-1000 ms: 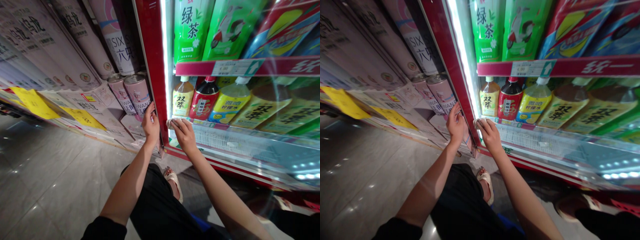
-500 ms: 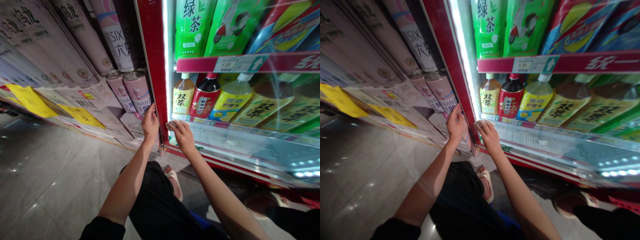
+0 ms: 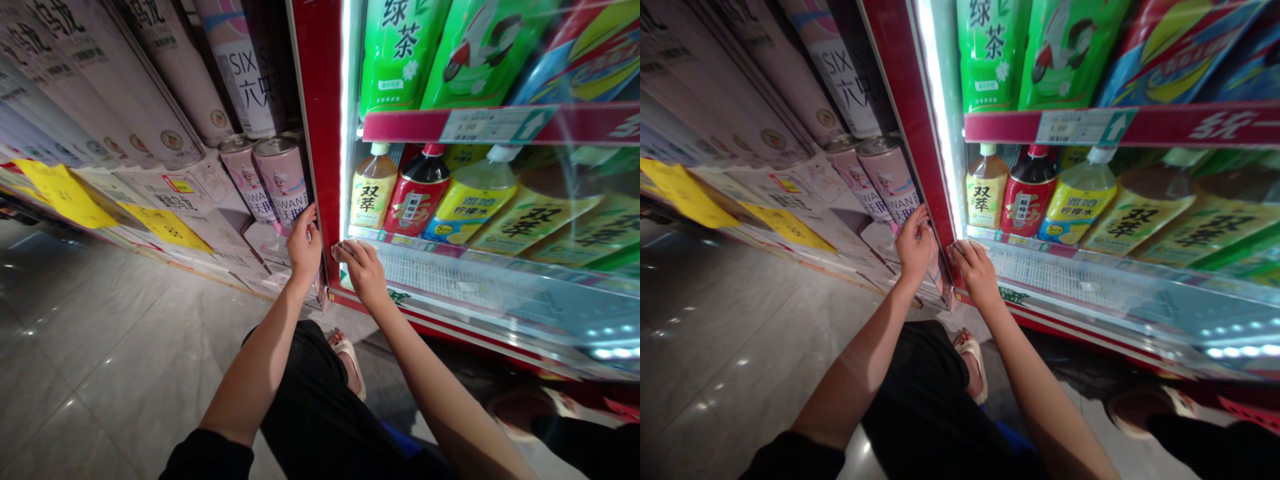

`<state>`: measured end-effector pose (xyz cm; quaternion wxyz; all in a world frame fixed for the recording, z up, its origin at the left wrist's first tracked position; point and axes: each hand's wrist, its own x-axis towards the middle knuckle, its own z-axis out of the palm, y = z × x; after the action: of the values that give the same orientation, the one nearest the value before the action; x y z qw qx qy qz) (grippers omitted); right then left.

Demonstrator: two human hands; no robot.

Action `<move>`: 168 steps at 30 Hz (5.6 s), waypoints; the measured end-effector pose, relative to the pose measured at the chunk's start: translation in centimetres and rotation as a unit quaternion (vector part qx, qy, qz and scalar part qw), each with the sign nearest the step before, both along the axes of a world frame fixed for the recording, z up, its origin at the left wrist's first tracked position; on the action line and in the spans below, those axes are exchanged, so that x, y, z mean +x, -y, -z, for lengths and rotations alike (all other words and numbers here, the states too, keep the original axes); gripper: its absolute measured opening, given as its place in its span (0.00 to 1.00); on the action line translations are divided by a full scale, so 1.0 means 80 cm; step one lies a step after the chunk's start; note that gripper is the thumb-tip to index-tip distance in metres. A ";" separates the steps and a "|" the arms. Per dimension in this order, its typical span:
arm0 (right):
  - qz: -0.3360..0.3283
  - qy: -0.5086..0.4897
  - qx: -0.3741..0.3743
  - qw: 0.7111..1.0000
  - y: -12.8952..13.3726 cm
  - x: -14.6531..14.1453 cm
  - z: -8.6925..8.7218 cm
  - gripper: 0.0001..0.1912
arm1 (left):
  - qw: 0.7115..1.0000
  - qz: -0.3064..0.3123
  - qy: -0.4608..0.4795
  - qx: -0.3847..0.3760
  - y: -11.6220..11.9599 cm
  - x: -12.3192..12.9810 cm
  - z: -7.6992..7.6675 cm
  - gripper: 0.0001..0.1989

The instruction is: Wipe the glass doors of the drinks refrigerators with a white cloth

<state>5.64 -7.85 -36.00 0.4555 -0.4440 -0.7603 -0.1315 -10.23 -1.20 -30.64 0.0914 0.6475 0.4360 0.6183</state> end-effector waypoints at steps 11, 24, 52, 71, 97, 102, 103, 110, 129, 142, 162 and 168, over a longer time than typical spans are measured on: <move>0.022 -0.017 0.055 0.998 -0.009 -0.010 -0.017 0.18 | 1.000 0.009 0.008 -0.010 -0.002 -0.001 0.001 0.26; 0.017 -0.037 0.031 0.999 -0.003 -0.004 -0.013 0.20 | 1.000 0.017 0.014 -0.015 -0.002 -0.001 0.001 0.25; 0.002 -0.019 0.037 0.999 -0.007 -0.003 -0.014 0.19 | 0.999 0.016 0.016 -0.024 0.000 -0.001 -0.001 0.24; 0.018 -0.011 0.073 0.997 0.006 0.016 -0.015 0.20 | 0.980 -0.091 -0.100 0.143 0.021 0.011 -0.021 0.33; 0.044 -0.066 0.041 0.996 0.021 0.025 -0.019 0.20 | 0.965 -0.021 -0.212 0.152 0.047 0.020 -0.032 0.21; 0.040 -0.078 0.051 0.995 0.021 0.025 -0.023 0.21 | 0.960 0.013 -0.237 0.150 0.046 0.021 -0.032 0.20; 0.041 -0.079 0.051 0.995 0.022 0.025 -0.024 0.21 | 0.958 0.021 -0.244 0.149 0.046 0.022 -0.032 0.20; 0.039 -0.064 0.020 0.997 0.032 0.023 -0.005 0.18 | 0.944 0.045 -0.283 0.165 0.046 0.024 -0.026 0.20; 0.035 -0.029 0.022 0.999 0.033 0.035 -0.002 0.18 | 0.953 0.025 -0.265 0.147 0.050 0.022 -0.030 0.22; 0.029 -0.004 0.013 0.999 0.025 0.034 -0.012 0.17 | 0.949 0.023 -0.271 0.158 0.046 0.030 -0.027 0.22; 0.047 -0.070 0.016 0.996 0.032 0.038 -0.013 0.20 | 0.943 0.014 -0.294 0.153 0.046 0.030 -0.026 0.22; 0.057 -0.081 0.057 0.993 0.030 0.042 -0.028 0.21 | 0.942 0.036 -0.295 0.154 0.045 0.029 -0.026 0.20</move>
<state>8.99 -10.23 -33.74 0.5318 -0.4692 -0.6855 -0.1646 -7.90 -4.81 -28.58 -0.1197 0.8223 0.3188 0.4559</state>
